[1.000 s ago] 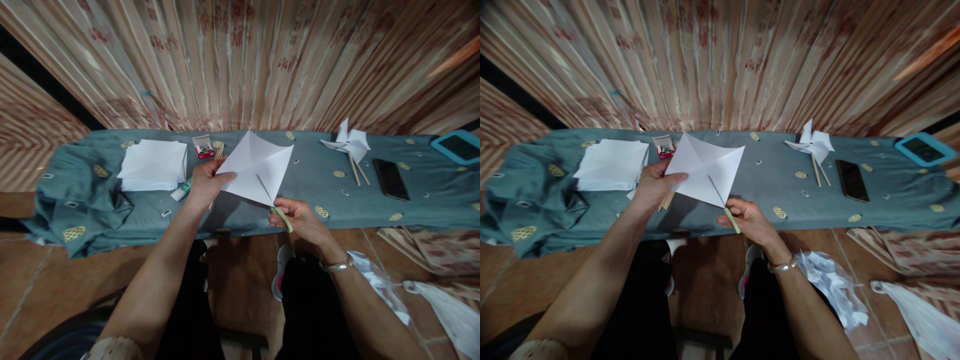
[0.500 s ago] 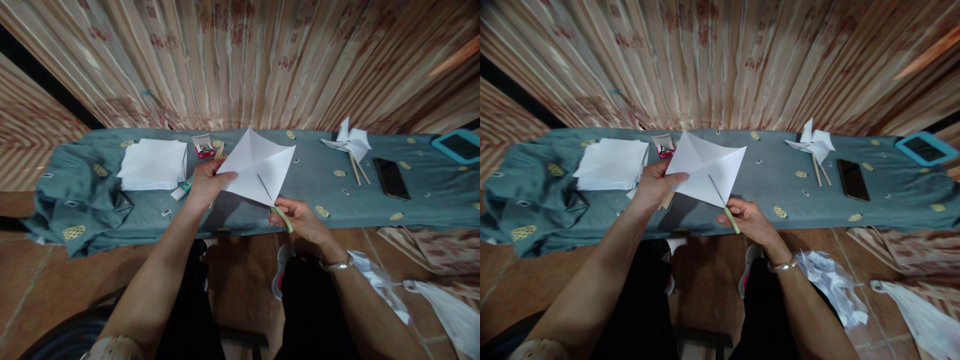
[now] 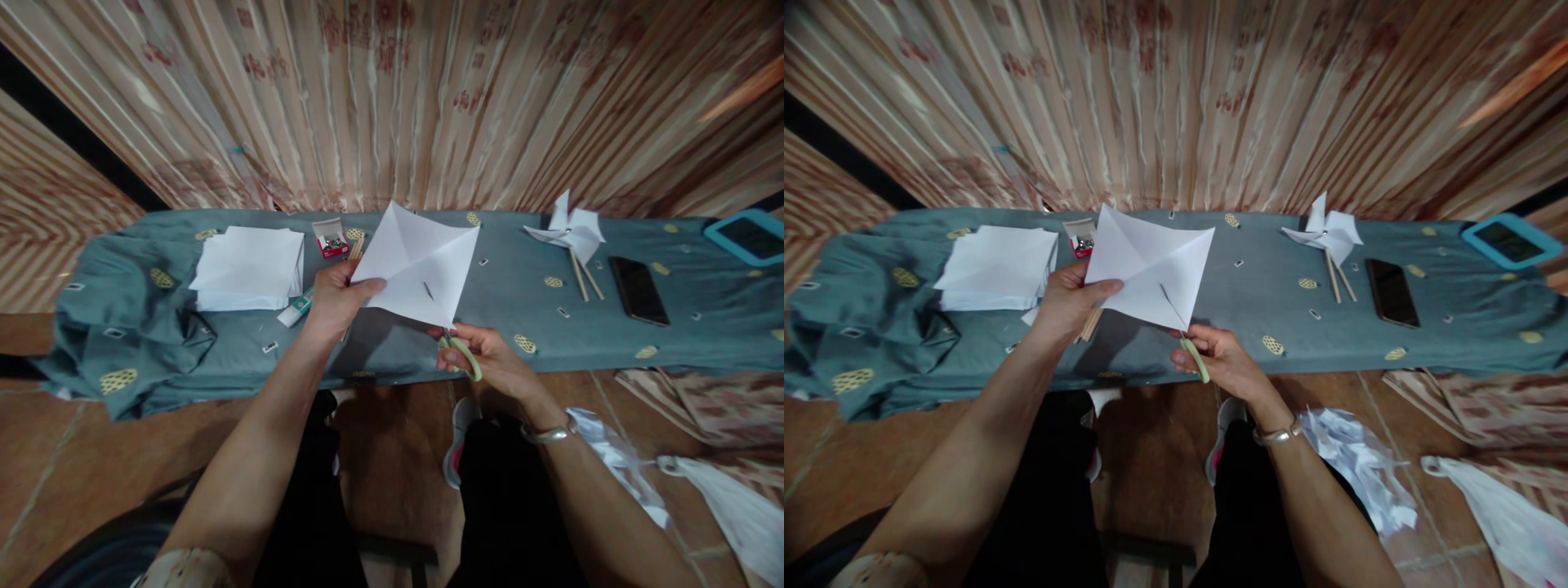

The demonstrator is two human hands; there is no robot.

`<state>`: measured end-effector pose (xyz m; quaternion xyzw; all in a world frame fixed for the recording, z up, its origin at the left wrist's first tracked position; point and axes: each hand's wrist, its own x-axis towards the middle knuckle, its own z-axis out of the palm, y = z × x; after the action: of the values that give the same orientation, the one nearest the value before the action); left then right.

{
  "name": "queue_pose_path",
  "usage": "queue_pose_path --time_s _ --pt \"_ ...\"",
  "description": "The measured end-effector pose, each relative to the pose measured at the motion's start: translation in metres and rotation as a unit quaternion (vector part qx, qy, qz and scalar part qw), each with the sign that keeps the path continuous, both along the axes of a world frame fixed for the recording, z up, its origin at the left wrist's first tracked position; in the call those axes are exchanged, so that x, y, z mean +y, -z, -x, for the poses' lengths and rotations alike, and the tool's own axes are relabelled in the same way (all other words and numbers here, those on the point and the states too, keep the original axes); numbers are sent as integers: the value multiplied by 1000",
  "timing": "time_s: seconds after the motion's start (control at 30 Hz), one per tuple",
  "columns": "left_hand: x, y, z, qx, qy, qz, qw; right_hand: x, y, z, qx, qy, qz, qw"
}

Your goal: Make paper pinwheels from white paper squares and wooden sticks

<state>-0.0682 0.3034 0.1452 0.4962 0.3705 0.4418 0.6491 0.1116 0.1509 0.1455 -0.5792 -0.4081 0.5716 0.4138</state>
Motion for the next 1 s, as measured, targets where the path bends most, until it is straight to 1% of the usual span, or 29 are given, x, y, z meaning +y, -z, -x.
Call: queue_pose_path --time_s 0.17,0.4,0.5,0.83,1.0 --pt "-1 0 0 1 10 8 1000 0 0 0 9 7 -2 1000" --pt "-2 0 1 8 39 5 999 1 -2 1 -25 -1 -10 1000" --pt "-2 0 2 11 46 9 999 1 -2 2 -25 1 -8 1000" --pt "-3 -2 1 12 45 13 999 2 -4 3 -5 19 10 1000" --pt "-3 -2 1 14 41 8 999 1 -2 2 -2 21 0 1000"
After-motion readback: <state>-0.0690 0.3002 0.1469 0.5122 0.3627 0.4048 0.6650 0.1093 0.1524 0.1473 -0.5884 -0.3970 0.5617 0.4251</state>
